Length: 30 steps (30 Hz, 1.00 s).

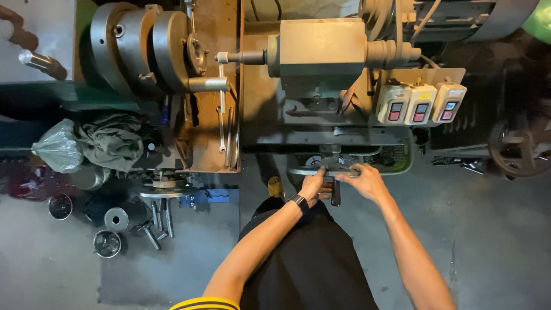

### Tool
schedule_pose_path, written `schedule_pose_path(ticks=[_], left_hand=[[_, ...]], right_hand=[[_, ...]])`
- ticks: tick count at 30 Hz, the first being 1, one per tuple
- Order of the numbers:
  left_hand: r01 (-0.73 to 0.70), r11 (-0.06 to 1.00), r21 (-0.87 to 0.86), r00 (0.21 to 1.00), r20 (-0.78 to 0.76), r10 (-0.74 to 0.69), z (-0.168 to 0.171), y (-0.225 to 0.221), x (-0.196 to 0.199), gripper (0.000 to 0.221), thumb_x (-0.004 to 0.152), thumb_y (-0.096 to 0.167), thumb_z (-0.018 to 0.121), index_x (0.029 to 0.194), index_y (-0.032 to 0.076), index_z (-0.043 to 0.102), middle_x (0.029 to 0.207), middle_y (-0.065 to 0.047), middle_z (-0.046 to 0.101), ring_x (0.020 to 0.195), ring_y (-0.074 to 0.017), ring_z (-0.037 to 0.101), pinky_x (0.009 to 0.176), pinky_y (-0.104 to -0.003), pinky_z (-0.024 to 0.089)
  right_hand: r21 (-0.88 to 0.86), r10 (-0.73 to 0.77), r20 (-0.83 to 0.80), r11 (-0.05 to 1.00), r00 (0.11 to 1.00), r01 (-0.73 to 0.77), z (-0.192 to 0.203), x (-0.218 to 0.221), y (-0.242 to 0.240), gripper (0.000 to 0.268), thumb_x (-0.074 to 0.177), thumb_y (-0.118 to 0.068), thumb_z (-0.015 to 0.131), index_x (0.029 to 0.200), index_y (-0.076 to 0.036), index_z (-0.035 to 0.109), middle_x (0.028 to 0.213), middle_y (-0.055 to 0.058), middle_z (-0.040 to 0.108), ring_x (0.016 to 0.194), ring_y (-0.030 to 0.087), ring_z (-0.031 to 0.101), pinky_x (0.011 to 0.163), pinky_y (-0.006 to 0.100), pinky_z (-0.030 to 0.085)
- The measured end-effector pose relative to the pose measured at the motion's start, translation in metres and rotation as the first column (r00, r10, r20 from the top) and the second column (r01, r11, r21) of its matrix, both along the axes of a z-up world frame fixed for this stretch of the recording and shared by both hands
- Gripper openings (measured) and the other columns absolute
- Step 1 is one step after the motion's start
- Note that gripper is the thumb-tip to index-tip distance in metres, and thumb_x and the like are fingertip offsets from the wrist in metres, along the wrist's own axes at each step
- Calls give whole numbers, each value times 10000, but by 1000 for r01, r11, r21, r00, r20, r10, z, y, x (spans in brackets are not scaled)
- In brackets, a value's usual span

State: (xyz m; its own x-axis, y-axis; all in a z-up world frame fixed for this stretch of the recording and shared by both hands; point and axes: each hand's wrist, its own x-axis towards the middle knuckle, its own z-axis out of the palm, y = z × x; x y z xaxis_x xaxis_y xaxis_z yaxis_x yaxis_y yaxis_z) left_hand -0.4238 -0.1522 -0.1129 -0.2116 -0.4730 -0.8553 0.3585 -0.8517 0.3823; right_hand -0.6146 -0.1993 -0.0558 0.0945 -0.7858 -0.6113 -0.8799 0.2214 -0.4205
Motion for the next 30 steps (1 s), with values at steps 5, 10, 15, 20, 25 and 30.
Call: schedule_pose_path(ticks=[5,10,15,20,25,30], left_hand=[[-50,998,29,998,41,49,-13,0,-10,745,937,536,563,1451,18,413,1418,-292,505,1223,-461,564,930,-568,520],[-148,989,20,988,52,147,-49,2,-14,582,967,499,660,1176,-27,524,1029,-152,546,832,-293,557,675,-440,491],[-194,981,25,978,85,191,-22,-5,-9,488,954,461,678,866,4,531,731,-59,490,542,-173,432,486,-345,384],[-220,975,21,973,75,218,-41,-3,-7,462,965,442,687,867,20,526,714,-63,469,512,-178,407,441,-345,324],[-266,963,44,961,85,262,-20,-8,-5,429,952,410,679,857,11,552,712,-68,503,533,-194,465,454,-357,384],[-290,957,18,950,123,286,-70,-1,-4,391,937,363,680,862,-16,620,739,-84,567,572,-197,525,492,-377,466]], right_hand=[[-134,21,38,991,999,-16,8,8,1,842,704,-636,803,1229,16,708,1197,269,683,1149,405,654,959,485,533],[-94,43,-17,995,999,-44,6,13,0,809,732,-634,776,1229,1,713,1182,270,684,1124,398,667,961,475,537],[-134,65,-19,989,998,-67,15,23,2,767,745,-637,752,1184,-8,737,1160,270,703,1130,402,666,1021,495,511],[-148,78,-72,985,994,-88,1,27,3,812,734,-660,786,1209,-4,714,1160,274,677,1148,406,628,1116,670,306],[-150,127,-112,978,986,-143,-2,32,5,751,774,-644,752,1201,-27,723,1125,261,701,1182,400,616,1117,697,294],[-139,138,-152,977,979,-159,9,42,6,737,795,-652,718,1200,-35,725,1118,249,716,1178,384,633,1125,712,299]])
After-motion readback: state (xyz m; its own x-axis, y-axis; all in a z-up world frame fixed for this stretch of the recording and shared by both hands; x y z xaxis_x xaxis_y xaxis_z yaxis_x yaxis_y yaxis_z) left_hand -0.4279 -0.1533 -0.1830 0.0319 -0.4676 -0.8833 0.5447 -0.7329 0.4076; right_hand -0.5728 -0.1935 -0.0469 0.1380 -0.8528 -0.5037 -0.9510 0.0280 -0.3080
